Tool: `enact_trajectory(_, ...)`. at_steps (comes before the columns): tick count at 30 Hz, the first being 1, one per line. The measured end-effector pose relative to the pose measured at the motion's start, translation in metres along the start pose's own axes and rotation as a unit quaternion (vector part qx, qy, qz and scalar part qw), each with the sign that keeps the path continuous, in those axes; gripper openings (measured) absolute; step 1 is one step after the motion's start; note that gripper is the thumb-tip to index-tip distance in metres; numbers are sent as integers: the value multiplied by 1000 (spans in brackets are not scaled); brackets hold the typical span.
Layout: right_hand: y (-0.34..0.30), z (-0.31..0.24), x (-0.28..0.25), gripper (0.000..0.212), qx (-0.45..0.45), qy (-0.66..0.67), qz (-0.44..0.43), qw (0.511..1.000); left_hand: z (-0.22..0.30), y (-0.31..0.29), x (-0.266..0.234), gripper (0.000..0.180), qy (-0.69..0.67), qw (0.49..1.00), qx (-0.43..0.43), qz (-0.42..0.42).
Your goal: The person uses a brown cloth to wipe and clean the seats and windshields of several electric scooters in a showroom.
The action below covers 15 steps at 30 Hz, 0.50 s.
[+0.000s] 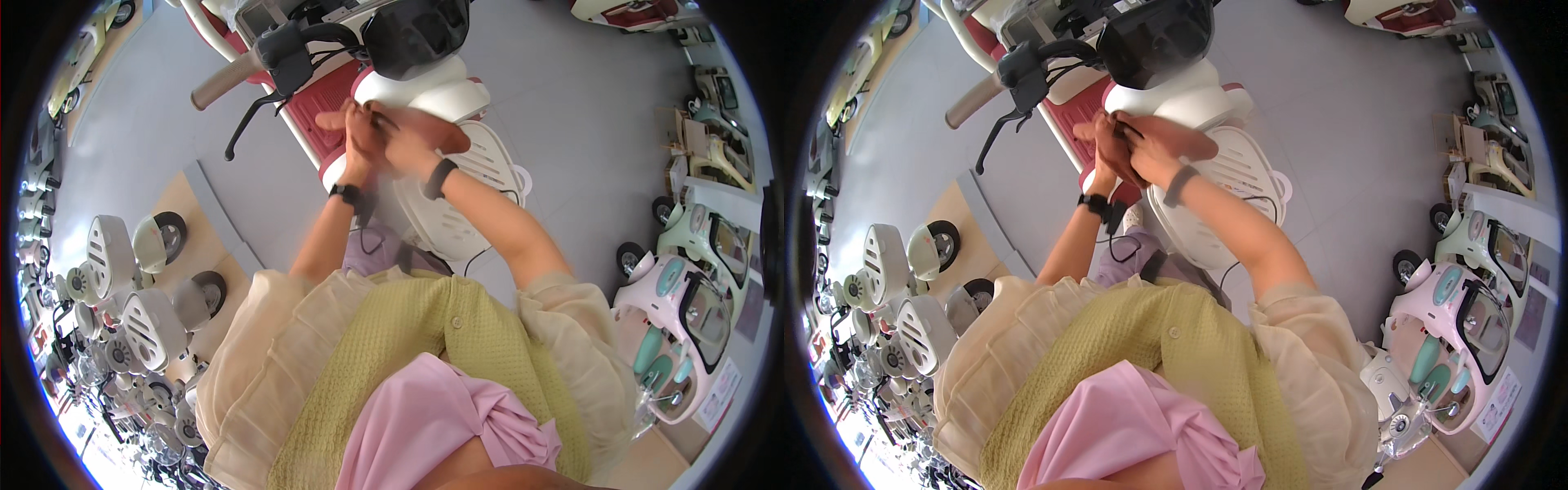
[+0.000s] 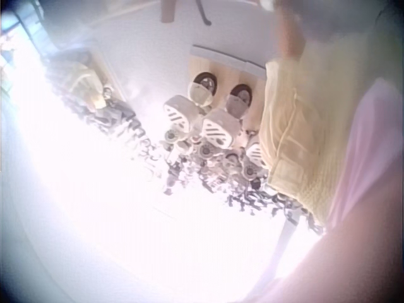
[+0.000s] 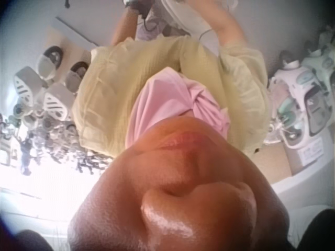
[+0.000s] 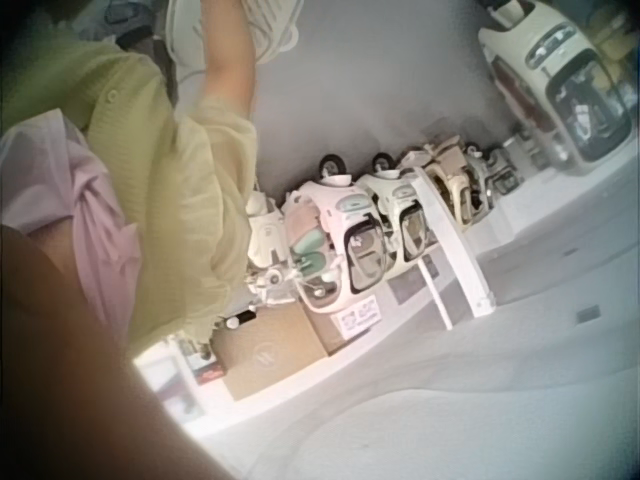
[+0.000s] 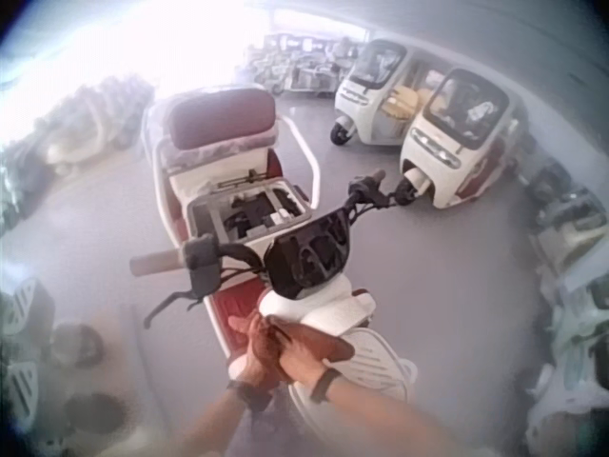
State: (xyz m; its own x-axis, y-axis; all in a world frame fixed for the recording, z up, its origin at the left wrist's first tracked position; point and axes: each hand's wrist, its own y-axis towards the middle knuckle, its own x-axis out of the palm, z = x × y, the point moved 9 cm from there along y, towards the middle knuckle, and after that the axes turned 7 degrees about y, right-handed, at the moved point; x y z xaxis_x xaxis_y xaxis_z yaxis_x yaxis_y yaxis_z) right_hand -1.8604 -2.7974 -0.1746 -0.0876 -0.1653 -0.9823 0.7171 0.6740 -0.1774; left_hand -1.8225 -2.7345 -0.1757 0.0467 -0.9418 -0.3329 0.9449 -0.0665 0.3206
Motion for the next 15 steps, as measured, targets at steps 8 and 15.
enact_trajectory(8,-60,22,-78,29,161,220,214,938,89,-4,5,61,33,991,28,-123)
enact_trajectory(15,-100,119,-143,33,235,332,402,820,140,41,37,73,23,998,43,-45)
